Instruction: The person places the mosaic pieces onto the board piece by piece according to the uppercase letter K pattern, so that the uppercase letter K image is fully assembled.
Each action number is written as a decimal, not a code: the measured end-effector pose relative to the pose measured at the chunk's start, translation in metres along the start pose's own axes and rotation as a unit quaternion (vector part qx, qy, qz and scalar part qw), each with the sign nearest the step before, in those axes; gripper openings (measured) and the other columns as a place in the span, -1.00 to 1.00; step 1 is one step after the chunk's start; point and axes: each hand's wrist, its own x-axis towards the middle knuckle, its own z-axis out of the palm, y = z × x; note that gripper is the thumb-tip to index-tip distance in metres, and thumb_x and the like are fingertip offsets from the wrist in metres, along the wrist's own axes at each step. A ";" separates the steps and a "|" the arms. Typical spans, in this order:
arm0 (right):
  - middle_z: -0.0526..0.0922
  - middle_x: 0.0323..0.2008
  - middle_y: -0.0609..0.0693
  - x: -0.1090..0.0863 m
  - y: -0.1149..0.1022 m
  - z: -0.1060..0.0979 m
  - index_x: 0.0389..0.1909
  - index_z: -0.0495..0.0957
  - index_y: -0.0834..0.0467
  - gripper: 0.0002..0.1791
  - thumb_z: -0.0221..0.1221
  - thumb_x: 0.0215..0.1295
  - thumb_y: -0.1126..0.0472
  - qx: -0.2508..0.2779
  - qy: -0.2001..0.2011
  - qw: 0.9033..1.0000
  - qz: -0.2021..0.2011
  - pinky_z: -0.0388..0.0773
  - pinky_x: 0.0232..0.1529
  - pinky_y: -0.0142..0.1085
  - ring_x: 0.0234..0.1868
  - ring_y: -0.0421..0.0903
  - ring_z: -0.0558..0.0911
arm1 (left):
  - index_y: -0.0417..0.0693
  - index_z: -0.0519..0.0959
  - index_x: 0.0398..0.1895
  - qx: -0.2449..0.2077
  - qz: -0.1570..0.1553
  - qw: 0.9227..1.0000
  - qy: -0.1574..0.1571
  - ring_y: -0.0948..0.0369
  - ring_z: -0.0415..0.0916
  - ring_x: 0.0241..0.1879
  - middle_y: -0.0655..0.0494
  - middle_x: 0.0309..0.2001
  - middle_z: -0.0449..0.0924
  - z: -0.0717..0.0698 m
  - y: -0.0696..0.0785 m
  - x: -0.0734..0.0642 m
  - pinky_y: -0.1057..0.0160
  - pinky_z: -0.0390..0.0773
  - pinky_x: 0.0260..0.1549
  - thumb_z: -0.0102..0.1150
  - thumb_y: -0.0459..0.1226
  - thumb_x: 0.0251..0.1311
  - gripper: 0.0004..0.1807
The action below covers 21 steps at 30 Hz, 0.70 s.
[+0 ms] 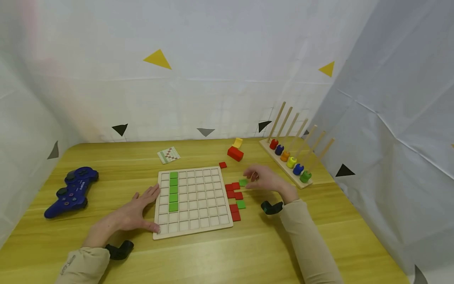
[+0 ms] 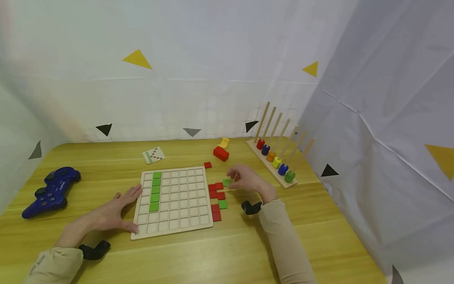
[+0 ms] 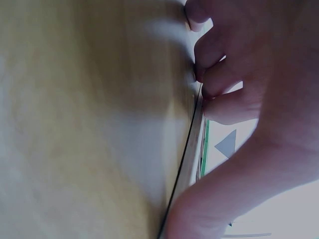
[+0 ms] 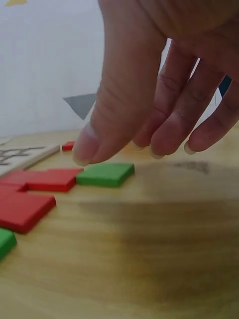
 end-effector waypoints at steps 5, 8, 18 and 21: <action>0.65 -0.13 0.06 0.003 0.008 0.006 0.07 0.59 0.24 -0.56 0.42 0.19 0.20 -0.014 -0.013 1.000 0.023 0.59 -0.04 -0.14 -0.12 0.00 0.60 | -0.31 -0.06 0.57 0.002 0.000 1.000 0.000 -0.28 -0.36 0.55 -0.25 0.61 -0.28 0.000 0.000 0.000 -0.43 -0.37 0.40 0.51 0.20 -0.14 0.38; 0.65 -0.12 0.04 0.003 0.009 0.008 0.08 0.59 0.24 -0.55 0.42 0.19 0.19 -0.017 -0.015 0.999 0.034 0.59 -0.02 -0.13 -0.12 -0.04 0.59 | -0.31 -0.06 0.57 0.004 0.000 1.000 0.000 -0.29 -0.36 0.55 -0.26 0.60 -0.28 0.000 0.000 0.000 -0.43 -0.36 0.40 0.51 0.20 -0.14 0.38; 0.64 -0.15 -0.01 0.008 0.005 0.014 0.02 0.62 0.13 -0.64 0.39 0.23 0.14 -0.028 -0.014 0.997 0.075 0.56 -0.04 -0.18 -0.16 -0.09 0.55 | -0.31 -0.04 0.57 0.006 0.005 1.000 0.008 -0.29 -0.33 0.55 -0.25 0.60 -0.26 0.001 -0.002 0.000 -0.43 -0.34 0.40 0.51 0.22 -0.16 0.38; 0.63 -0.16 -0.03 0.008 0.004 0.015 0.01 0.62 0.11 -0.66 0.38 0.25 0.13 -0.026 -0.012 0.996 0.083 0.55 -0.03 -0.18 -0.16 -0.09 0.54 | -0.31 -0.04 0.57 0.008 0.005 1.000 0.009 -0.28 -0.33 0.55 -0.24 0.60 -0.25 0.001 -0.002 0.000 -0.43 -0.33 0.40 0.51 0.23 -0.17 0.39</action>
